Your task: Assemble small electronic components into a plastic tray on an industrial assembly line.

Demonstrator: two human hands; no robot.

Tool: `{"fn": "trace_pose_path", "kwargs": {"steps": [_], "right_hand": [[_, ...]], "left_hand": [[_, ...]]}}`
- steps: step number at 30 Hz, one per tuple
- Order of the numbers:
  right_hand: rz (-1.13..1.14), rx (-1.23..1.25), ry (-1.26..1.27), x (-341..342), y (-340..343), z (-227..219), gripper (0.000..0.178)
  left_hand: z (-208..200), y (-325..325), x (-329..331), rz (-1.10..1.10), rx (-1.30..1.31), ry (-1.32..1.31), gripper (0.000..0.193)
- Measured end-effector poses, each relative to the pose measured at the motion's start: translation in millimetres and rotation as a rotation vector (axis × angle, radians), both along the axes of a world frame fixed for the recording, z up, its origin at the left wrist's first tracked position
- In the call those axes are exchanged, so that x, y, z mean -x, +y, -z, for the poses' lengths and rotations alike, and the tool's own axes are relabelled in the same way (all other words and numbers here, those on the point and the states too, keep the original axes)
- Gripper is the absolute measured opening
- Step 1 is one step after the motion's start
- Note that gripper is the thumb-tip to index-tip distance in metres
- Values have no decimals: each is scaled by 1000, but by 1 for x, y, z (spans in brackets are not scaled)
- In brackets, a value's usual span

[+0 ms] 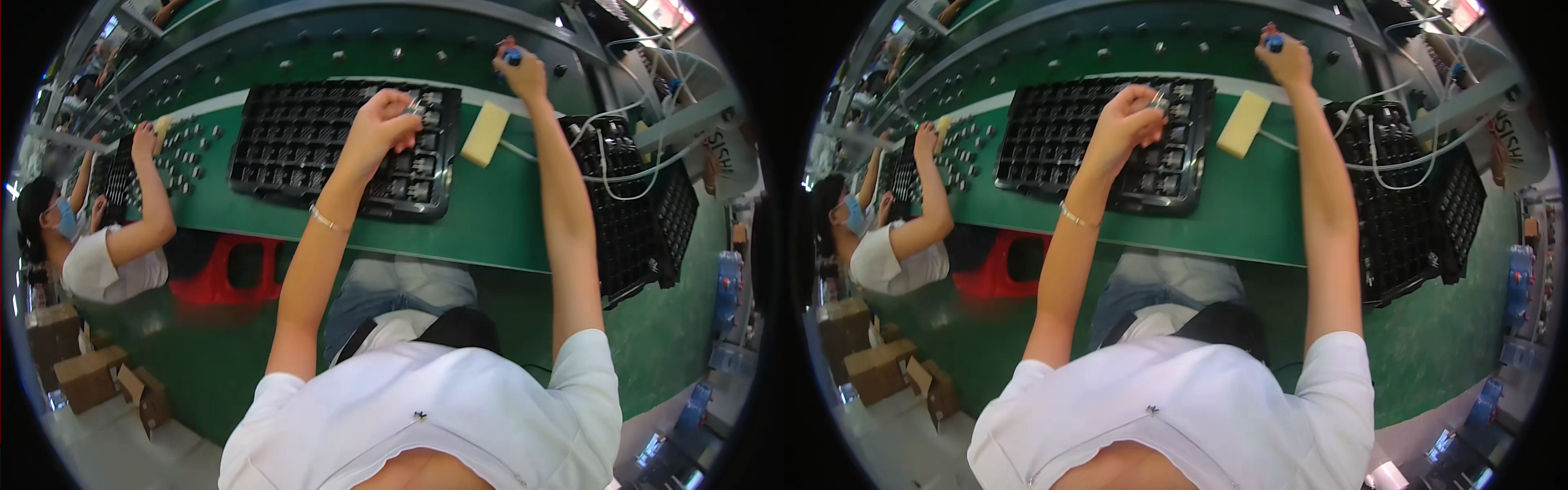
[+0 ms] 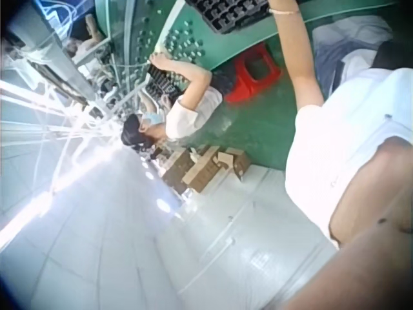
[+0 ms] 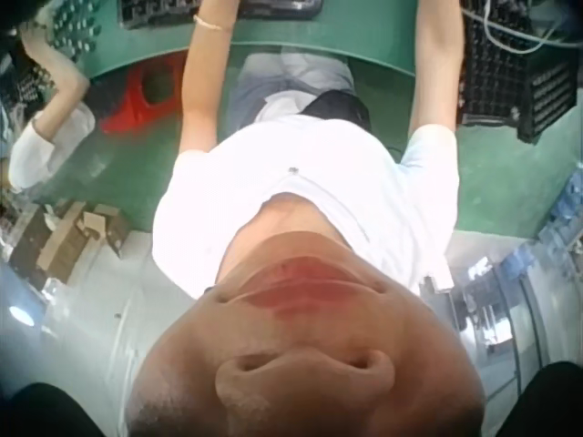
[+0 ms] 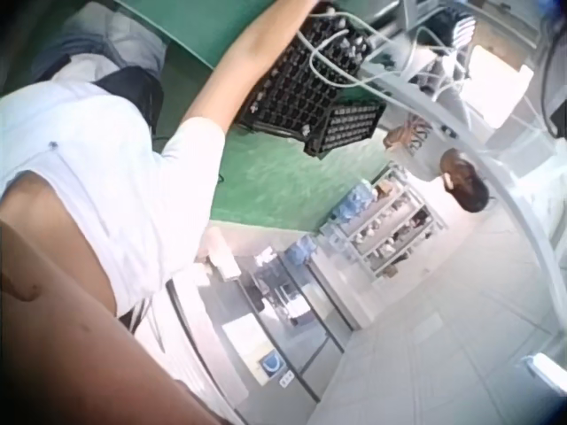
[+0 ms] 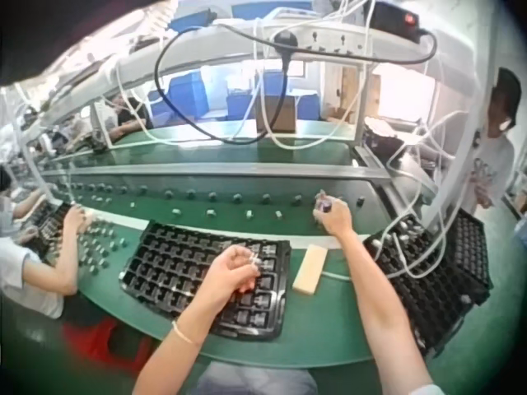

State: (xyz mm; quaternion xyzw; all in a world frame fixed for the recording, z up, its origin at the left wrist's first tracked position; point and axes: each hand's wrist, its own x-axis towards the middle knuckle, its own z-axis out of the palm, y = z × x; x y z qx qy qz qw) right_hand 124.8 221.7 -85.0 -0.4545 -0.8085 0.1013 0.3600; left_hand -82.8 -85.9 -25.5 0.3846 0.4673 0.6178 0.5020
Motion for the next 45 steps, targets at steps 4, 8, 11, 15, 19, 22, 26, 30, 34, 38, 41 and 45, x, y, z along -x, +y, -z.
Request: {"fn": "trace_pose_path", "kwargs": {"steps": [4,8,11,15,19,22,26,30,34,38,41,45], "right_hand": [[-252,438,452,13,-76,-35,34],[-477,712,729,9,-174,-57,31],[-554,850,807,3,-203,-53,37],[-630,897,900,-1,-209,-44,32],[-705,1014,972,-3,-214,-50,32],[-689,1042,954,-2,-217,-49,33],[-829,1220,933,-7,-210,-44,36],[-835,1201,856,-16,-205,-42,44],[-635,957,690,-35,-190,-42,43],[-295,475,485,-47,-179,-27,41],[-186,259,282,-44,-184,-26,44],[-164,86,181,-36,-184,-12,46]], "left_hand": [[-7,-8,4,44,25,88,30],[-20,-13,-11,28,11,280,29],[-22,-15,-28,-34,-123,408,30],[-29,-15,-40,-31,-104,425,32],[-25,-14,-40,-20,-90,489,33],[-16,-11,-41,-17,-111,449,34],[-14,-8,-37,74,-61,247,36],[-17,-12,-29,-40,-9,484,36],[-28,-23,-2,-403,108,1215,45],[-22,-16,14,-375,248,1476,48],[-12,1,10,-395,107,1694,54],[-14,20,7,-260,204,1730,60]]}}
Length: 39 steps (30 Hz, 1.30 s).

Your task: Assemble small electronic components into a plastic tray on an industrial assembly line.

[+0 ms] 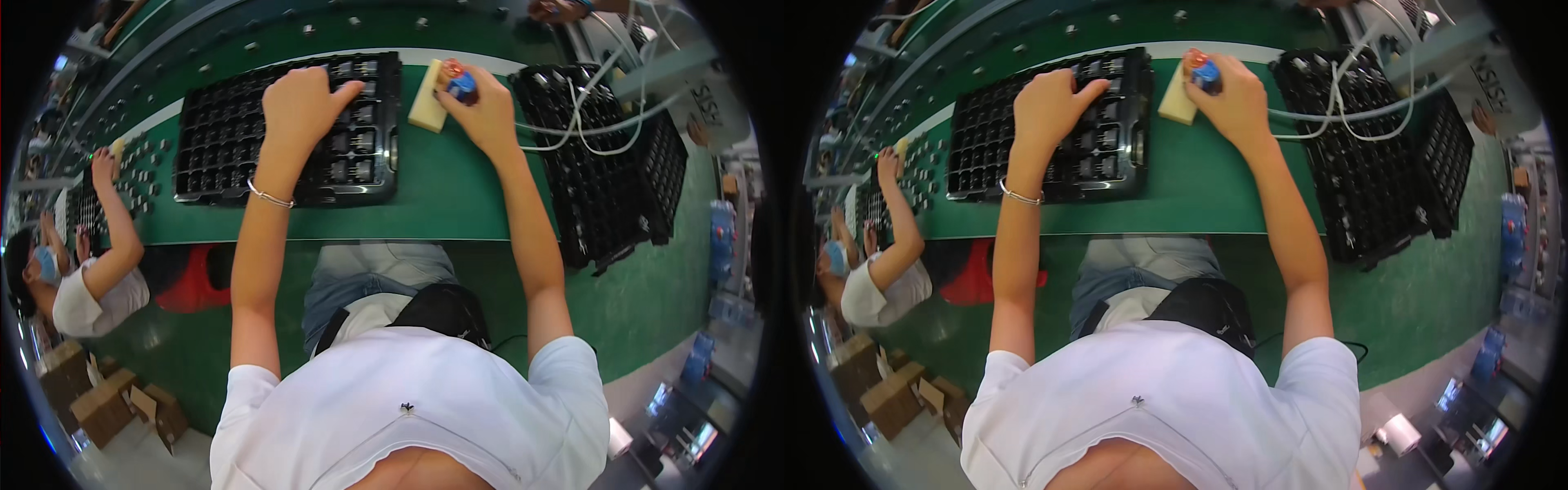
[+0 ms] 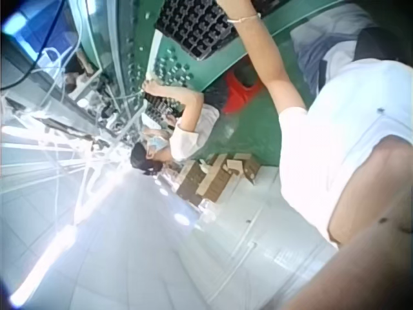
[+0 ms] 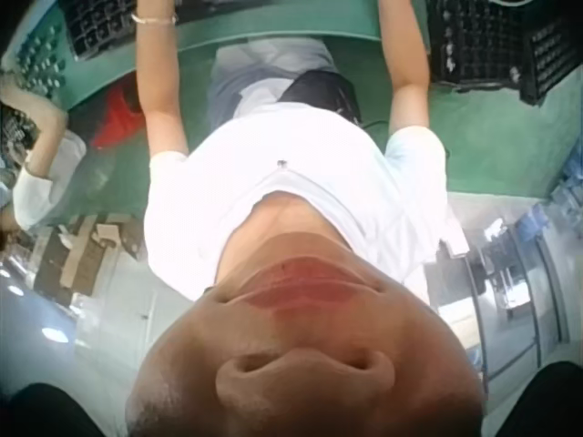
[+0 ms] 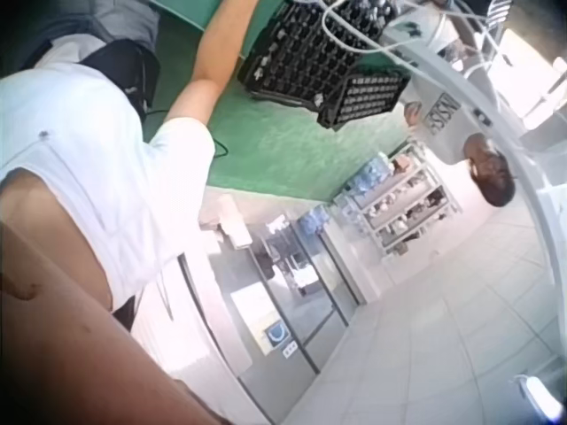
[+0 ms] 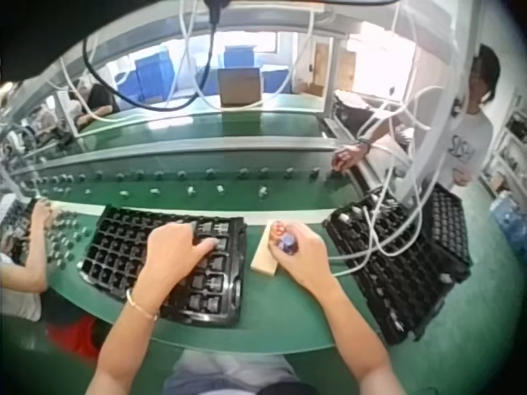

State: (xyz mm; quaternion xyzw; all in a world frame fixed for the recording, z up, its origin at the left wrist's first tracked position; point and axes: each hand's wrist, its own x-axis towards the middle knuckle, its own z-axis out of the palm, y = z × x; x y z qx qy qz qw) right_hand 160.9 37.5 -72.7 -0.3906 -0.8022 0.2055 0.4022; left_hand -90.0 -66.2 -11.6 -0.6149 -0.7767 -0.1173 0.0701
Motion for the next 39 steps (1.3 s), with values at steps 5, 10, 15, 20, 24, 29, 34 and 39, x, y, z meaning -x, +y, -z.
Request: {"fn": "trace_pose_path", "kwargs": {"steps": [5,10,15,20,24,29,34,39], "right_hand": [[5,-8,43,1,-2,3,44],[-6,18,37,0,-4,1,45],[-10,6,36,-1,-3,2,46],[-19,7,34,-2,-1,2,47],[-9,-13,14,2,1,0,47],[-2,4,9,20,23,-5,41],[251,11,-71,36,113,-2,40],[389,18,-189,39,162,13,44]], "left_hand": [[-6,5,-2,-46,98,-123,48],[-5,3,12,-84,34,-405,41],[-6,-6,10,71,-171,-674,28],[-8,-14,-7,244,-93,-1226,22],[3,-14,-9,274,-75,-1289,20],[8,-18,-10,227,-65,-1290,16],[10,-18,-8,236,-84,-1281,16],[1,-19,-14,173,-76,-1349,16]]}}
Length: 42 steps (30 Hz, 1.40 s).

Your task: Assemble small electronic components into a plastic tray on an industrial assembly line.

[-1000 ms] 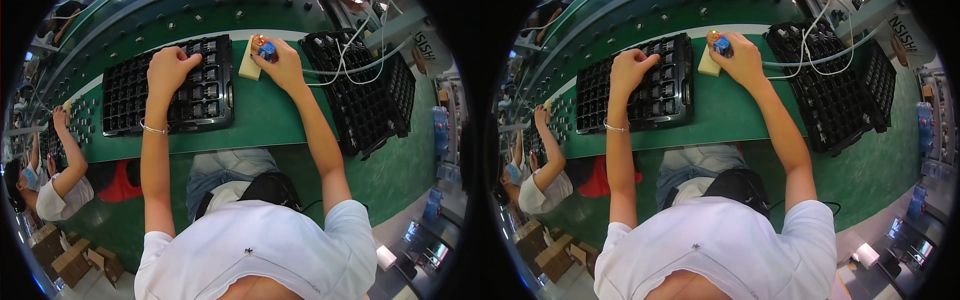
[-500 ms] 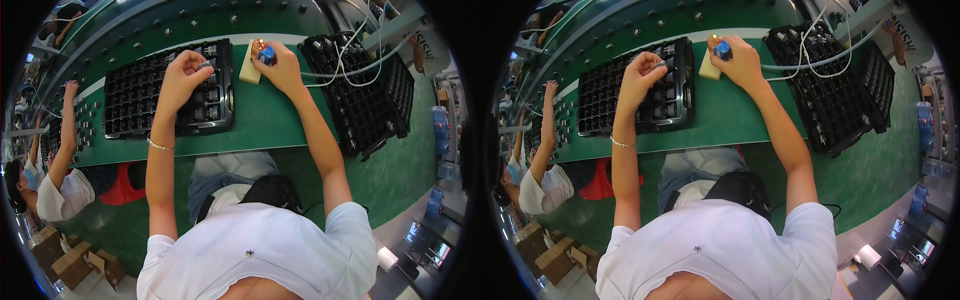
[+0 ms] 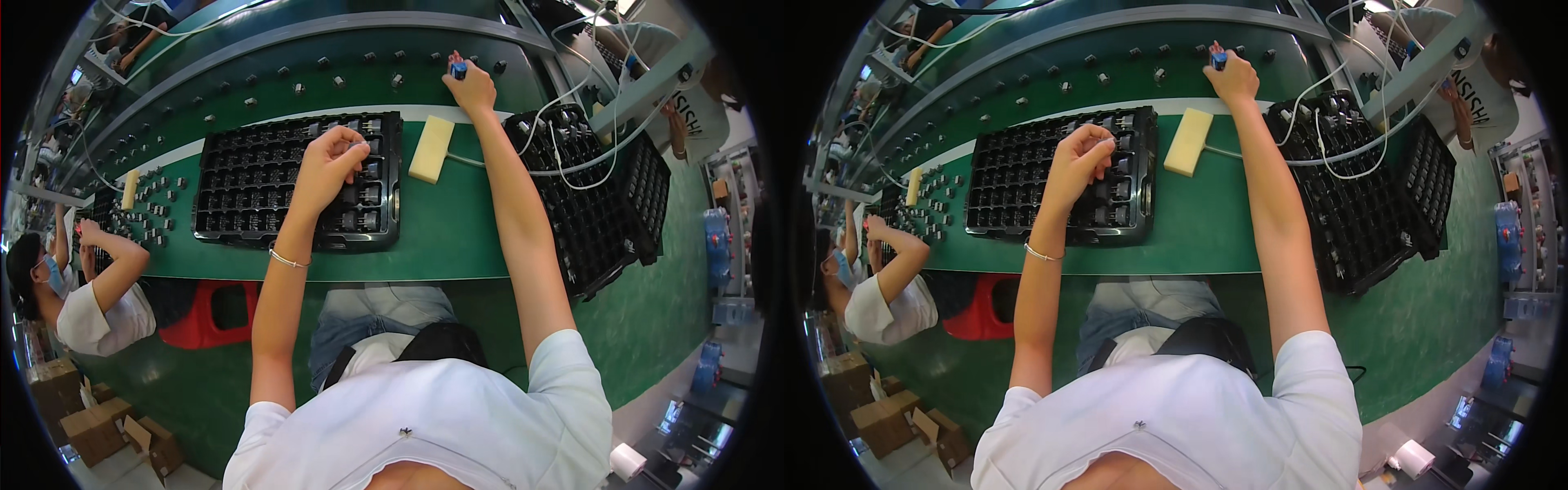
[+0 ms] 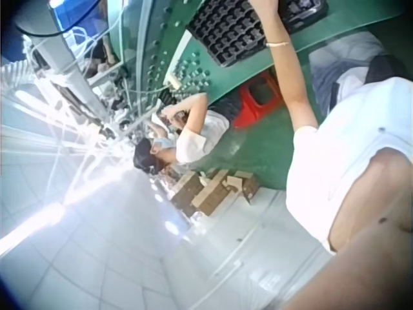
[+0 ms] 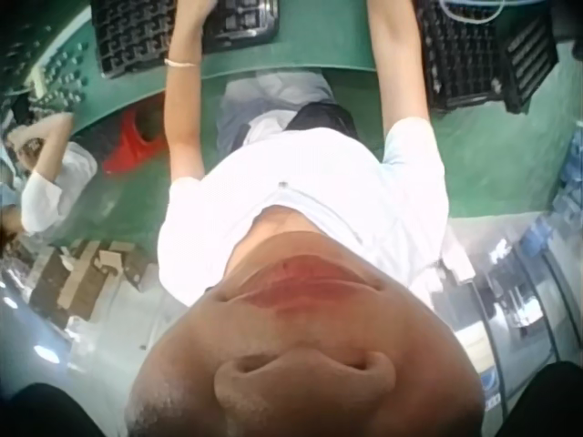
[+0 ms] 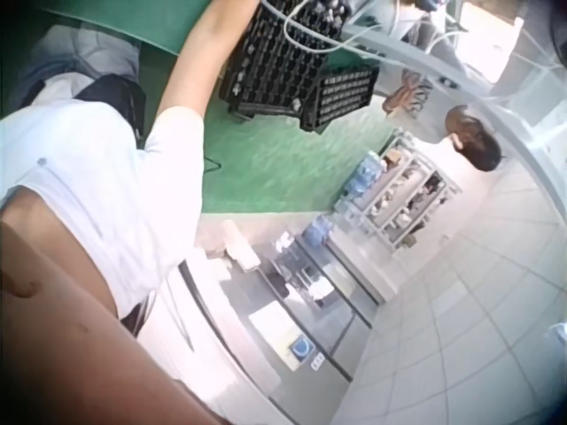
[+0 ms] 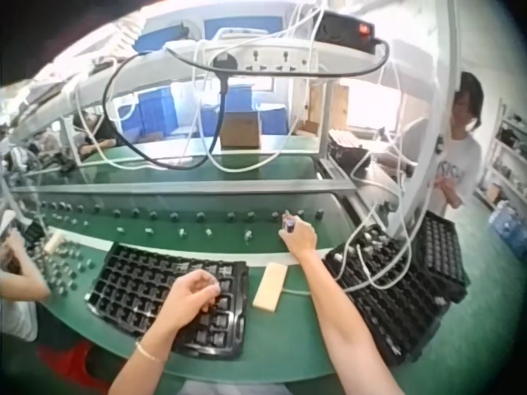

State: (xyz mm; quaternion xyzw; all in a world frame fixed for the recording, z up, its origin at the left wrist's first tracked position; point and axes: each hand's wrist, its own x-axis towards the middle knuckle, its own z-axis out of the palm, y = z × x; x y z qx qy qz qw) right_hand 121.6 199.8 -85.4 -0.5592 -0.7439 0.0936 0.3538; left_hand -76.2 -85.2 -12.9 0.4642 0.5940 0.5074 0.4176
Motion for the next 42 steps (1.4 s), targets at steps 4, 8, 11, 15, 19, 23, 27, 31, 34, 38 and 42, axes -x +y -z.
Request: {"fn": "trace_pose_path", "kwargs": {"steps": [4,8,11,15,19,23,27,31,34,38,42], "right_hand": [[-29,24,-61,-1,0,2,41],[-37,37,4,-1,-21,-16,40],[-276,165,315,-2,-55,-27,33],[-766,662,840,5,-158,-79,33],[-888,725,983,3,-187,-79,33],[-881,832,909,0,-193,-73,34],[-853,932,966,-1,-197,-71,35],[-892,980,949,-4,-195,-63,35],[-889,1162,1065,-7,-199,-63,34],[-931,1219,1001,-10,-195,-59,37],[-911,1213,963,-11,-193,-52,41]], "left_hand": [[4,-2,2,32,-39,10,23],[-1,-4,1,38,-53,-18,20],[-8,-8,-2,-16,-86,-44,25],[-13,-18,-23,26,-215,-129,26],[-11,-26,-36,-101,-320,-139,25],[-7,-29,-35,-61,-309,-161,25],[-4,-29,-35,-59,-299,-107,24],[-3,-33,-40,-101,-324,-4,28],[-11,-35,-47,-58,-309,-145,32],[-1,-28,-31,39,-193,-205,34],[-4,-29,-32,73,-137,-265,34]]}}
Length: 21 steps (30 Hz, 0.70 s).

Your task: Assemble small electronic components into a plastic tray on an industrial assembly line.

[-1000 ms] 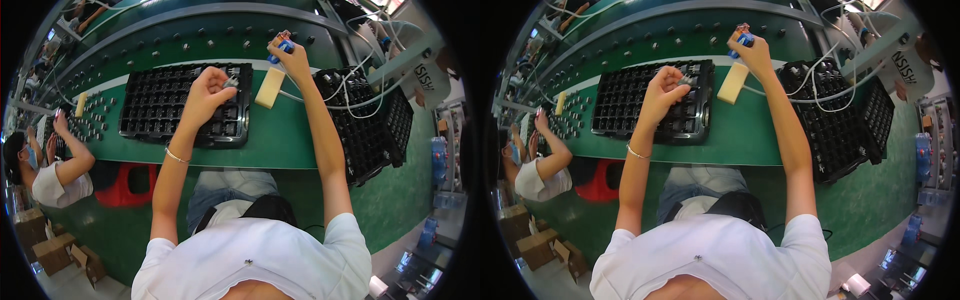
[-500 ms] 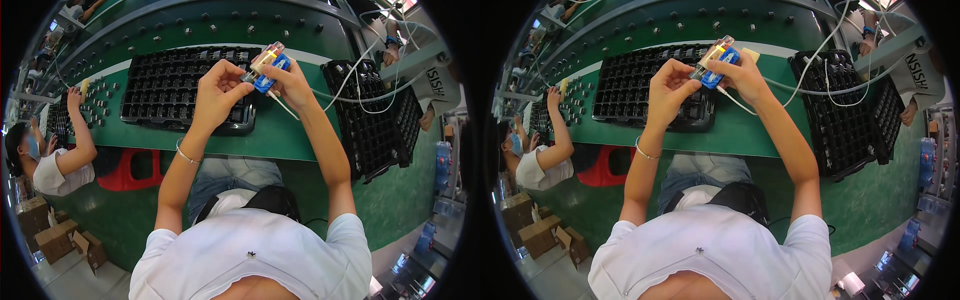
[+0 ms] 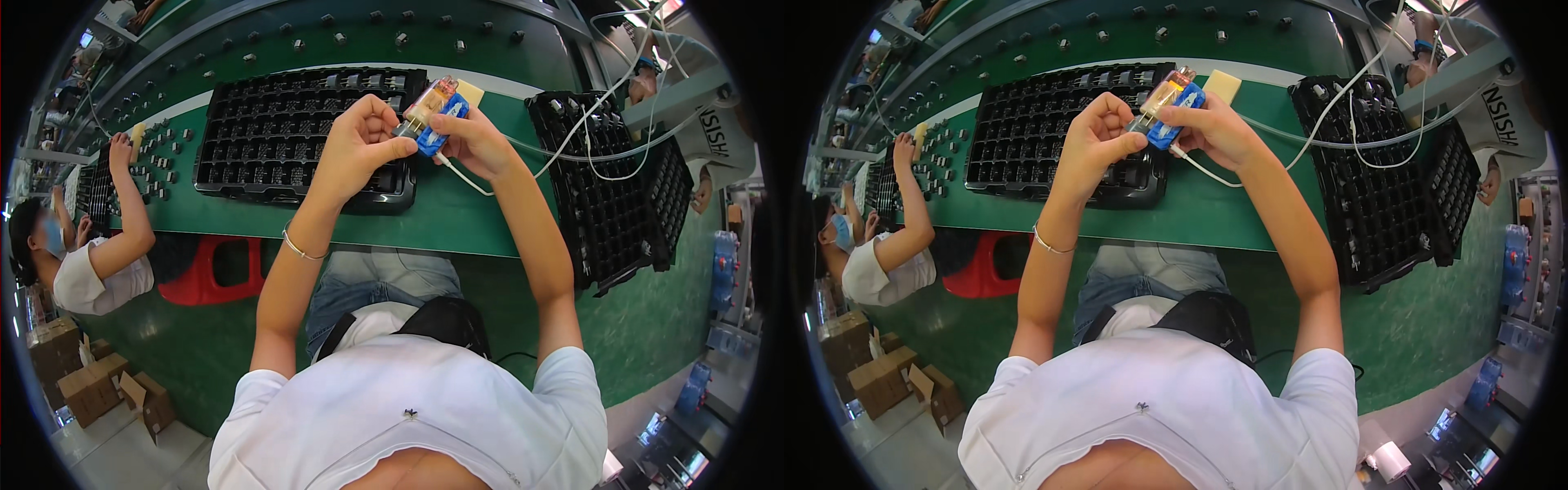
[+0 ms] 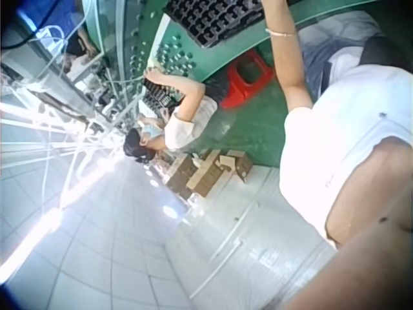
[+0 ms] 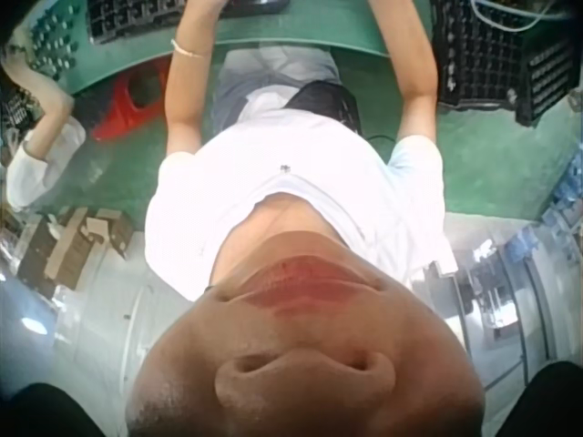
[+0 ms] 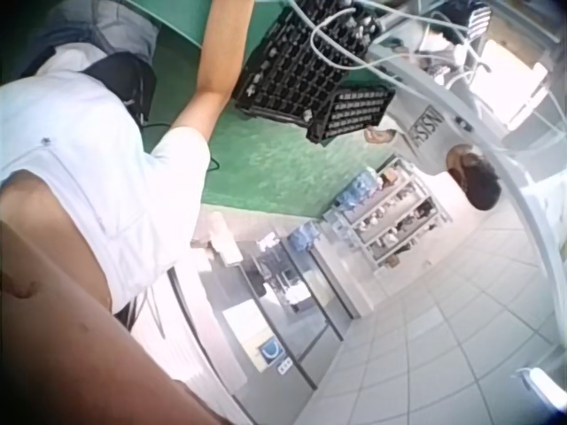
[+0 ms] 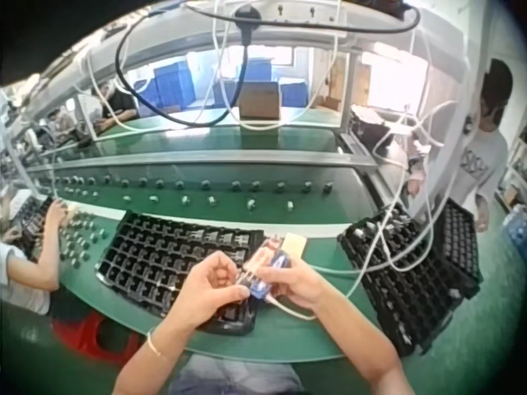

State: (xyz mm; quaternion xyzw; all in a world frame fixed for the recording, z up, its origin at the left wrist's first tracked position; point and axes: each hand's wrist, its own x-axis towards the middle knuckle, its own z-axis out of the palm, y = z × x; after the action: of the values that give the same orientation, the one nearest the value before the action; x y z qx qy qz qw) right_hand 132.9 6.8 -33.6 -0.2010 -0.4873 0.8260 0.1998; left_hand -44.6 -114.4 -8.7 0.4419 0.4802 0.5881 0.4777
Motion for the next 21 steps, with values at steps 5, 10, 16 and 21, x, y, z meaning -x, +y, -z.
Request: {"fn": "trace_pose_path", "kwargs": {"steps": [5,10,16,21], "right_hand": [[-87,-70,-19,-5,3,0,40],[6,-53,14,-6,0,-5,44],[454,-531,-259,-30,38,10,40],[728,-1155,-577,-32,31,30,44]], "left_hand": [[2,-3,4,64,99,-44,31],[-7,-11,2,-45,35,298,35],[-2,-65,18,-456,148,1306,48],[11,-70,14,-474,131,1459,45]]}}
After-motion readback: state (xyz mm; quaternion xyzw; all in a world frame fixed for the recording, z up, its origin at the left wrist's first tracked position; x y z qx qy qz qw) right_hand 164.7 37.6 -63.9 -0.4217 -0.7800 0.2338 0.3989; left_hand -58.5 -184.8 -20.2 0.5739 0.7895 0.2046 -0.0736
